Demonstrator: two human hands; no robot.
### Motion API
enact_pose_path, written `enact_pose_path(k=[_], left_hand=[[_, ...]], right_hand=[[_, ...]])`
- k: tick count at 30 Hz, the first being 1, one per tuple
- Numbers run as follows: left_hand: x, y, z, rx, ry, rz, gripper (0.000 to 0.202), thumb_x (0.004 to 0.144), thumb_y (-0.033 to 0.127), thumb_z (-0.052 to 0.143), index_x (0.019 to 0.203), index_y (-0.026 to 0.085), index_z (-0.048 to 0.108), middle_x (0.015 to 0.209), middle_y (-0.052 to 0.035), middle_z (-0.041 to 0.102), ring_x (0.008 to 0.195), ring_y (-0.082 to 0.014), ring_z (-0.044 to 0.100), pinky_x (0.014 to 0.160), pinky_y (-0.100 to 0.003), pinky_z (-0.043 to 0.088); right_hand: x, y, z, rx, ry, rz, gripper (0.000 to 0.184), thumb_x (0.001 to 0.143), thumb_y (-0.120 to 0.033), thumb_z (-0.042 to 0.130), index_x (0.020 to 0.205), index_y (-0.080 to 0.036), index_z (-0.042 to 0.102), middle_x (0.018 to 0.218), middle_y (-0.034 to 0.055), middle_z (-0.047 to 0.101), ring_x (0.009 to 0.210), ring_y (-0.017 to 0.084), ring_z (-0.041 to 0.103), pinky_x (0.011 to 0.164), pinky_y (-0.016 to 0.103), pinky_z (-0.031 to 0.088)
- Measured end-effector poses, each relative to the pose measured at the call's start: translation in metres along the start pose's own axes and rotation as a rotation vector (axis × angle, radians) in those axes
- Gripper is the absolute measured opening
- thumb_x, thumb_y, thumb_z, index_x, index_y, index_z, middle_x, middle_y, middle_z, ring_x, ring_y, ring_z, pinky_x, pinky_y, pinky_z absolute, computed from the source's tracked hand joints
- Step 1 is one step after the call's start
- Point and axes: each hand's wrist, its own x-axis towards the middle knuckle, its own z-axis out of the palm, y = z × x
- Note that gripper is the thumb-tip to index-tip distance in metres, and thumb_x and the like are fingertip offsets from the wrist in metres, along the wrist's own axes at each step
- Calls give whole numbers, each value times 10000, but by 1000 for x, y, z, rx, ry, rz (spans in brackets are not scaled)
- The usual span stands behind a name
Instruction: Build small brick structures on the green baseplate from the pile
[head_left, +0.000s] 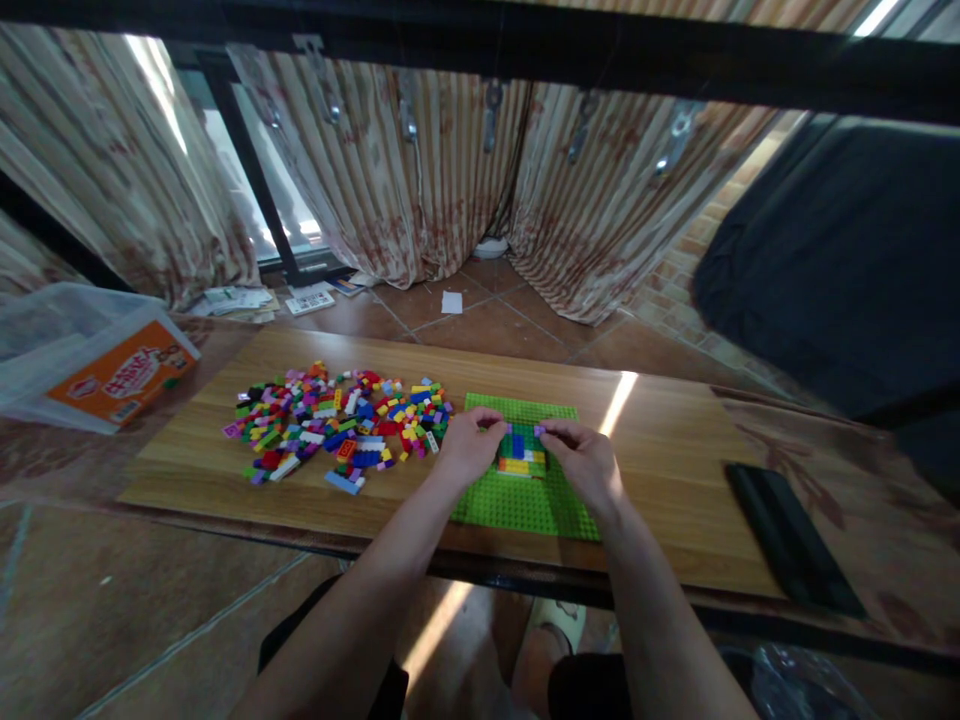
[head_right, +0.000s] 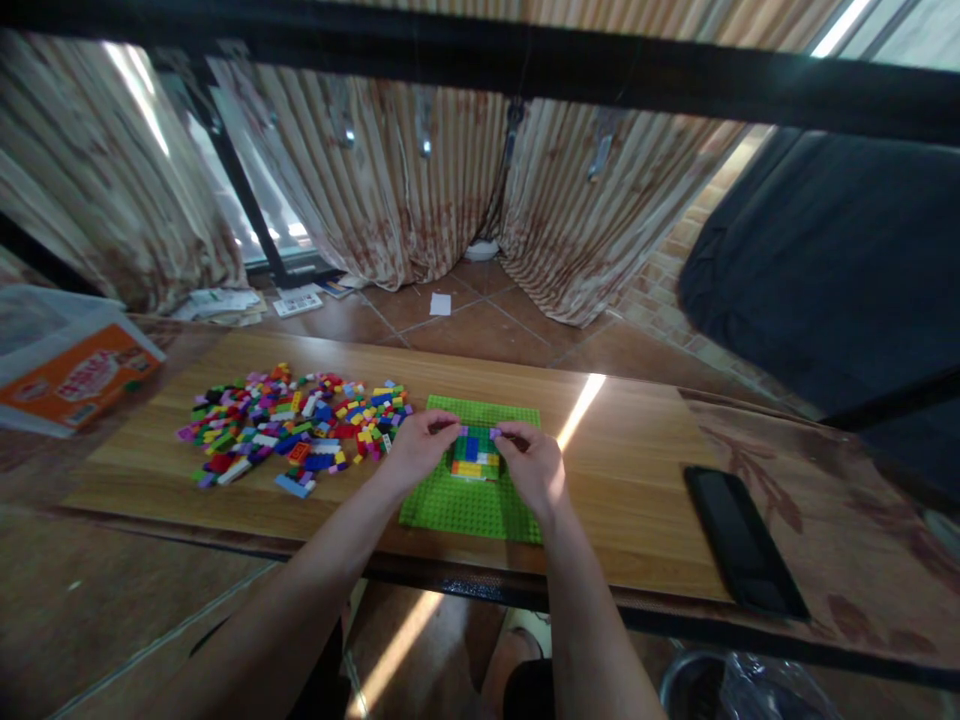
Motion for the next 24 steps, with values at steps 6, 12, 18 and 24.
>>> enact_pose_path(k=[6,12,18,24], left_hand=[[-3,2,-2,18,-45,45,122,795,187,615,844,124,707,857,-80,727,796,-172,649,795,-300,498],[-4,-2,0,32,-42,65,121,788,179,613,851,128,704,852,-77,727,794,-170,650,781,-294,500],[-6,-2,0,66,-39,79,121,792,189,609,849,138,703,836,-67,725,775,-163,647,753,-283,497],[-6,-2,0,92,-34,70,128,788,183,612,861,125,700,853,-80,726,775,-167,649,742,-285,494]], right_hand=[[0,-2,-3,-97,-7,-8,287,730,-437,656,833,-188,755,816,34,749,798,203,677,739,315,518],[1,-2,0,-125,49,-13,263,719,-435,654,779,-202,761,783,20,751,779,207,676,735,308,511],[6,1,1,-103,67,4,258,670,-435,689,744,-199,761,747,30,748,740,210,674,719,317,518],[12,3,-1,-127,21,27,232,648,-422,710,713,-204,757,711,19,739,707,199,668,707,313,513]])
